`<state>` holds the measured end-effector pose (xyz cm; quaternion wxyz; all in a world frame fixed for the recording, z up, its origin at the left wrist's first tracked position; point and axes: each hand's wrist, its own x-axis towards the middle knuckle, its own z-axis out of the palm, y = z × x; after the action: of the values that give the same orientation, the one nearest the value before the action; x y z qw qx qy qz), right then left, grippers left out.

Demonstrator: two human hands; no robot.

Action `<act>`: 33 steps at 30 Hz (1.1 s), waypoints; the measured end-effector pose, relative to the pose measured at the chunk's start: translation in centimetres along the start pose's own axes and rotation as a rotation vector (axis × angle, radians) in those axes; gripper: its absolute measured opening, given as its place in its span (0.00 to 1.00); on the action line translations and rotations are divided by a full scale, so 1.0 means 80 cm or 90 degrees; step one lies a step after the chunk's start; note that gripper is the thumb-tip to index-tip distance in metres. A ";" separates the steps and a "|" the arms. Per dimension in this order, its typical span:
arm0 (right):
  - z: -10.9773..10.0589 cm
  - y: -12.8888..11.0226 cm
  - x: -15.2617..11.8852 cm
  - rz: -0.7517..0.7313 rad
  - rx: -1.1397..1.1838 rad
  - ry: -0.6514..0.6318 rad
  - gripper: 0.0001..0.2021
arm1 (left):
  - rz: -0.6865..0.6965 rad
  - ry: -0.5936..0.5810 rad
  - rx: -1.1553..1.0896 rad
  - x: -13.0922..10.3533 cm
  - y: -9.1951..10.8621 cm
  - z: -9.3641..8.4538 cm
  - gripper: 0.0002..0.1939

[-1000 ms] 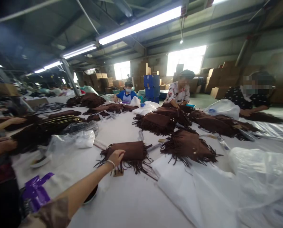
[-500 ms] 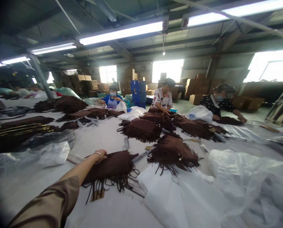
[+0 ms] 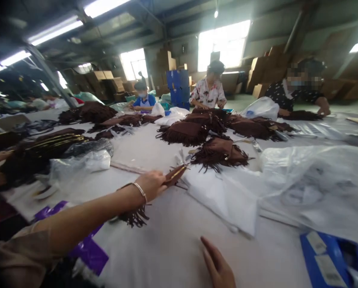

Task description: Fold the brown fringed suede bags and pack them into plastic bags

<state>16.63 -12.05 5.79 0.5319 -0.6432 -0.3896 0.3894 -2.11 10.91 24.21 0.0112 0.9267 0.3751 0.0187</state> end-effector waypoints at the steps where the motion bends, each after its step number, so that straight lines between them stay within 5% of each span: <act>1: 0.006 -0.003 0.000 0.086 0.155 -0.003 0.24 | 0.056 -0.033 -0.020 -0.017 0.039 0.017 0.12; 4: 0.022 -0.010 -0.001 0.234 0.460 -0.033 0.29 | 0.190 -0.186 -0.135 -0.066 0.136 0.077 0.12; 6: 0.026 -0.012 -0.004 0.269 0.508 -0.020 0.26 | 0.210 -0.213 -0.229 -0.094 0.170 0.116 0.12; 8: 0.028 -0.013 -0.006 0.276 0.493 -0.017 0.25 | 0.188 -0.157 -0.339 -0.117 0.177 0.147 0.11; 12: 0.036 -0.016 0.002 0.241 0.400 -0.059 0.25 | 0.152 -0.051 -0.576 -0.156 0.142 0.176 0.13; 21: 0.034 -0.063 0.036 0.236 0.298 -0.059 0.18 | 0.059 -0.036 -0.778 -0.198 0.079 0.167 0.12; 26: 0.014 -0.112 0.055 0.226 0.239 -0.026 0.15 | 0.187 -0.187 -0.791 -0.187 0.096 0.153 0.25; 29: 0.012 -0.127 0.058 0.213 0.221 -0.006 0.14 | 0.320 -0.302 -0.842 -0.179 0.114 0.141 0.21; 31: 0.010 -0.136 0.057 0.207 0.211 -0.014 0.14 | 0.375 -0.301 -0.867 -0.171 0.114 0.131 0.16; 33: 0.004 -0.148 0.058 0.204 0.201 -0.038 0.15 | 0.305 -0.252 -0.886 -0.159 0.102 0.122 0.17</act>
<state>17.14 -6.12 17.07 0.5454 -0.5938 -0.2327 0.5439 -5.15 -3.92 14.40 0.6558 0.7479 0.0564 0.0865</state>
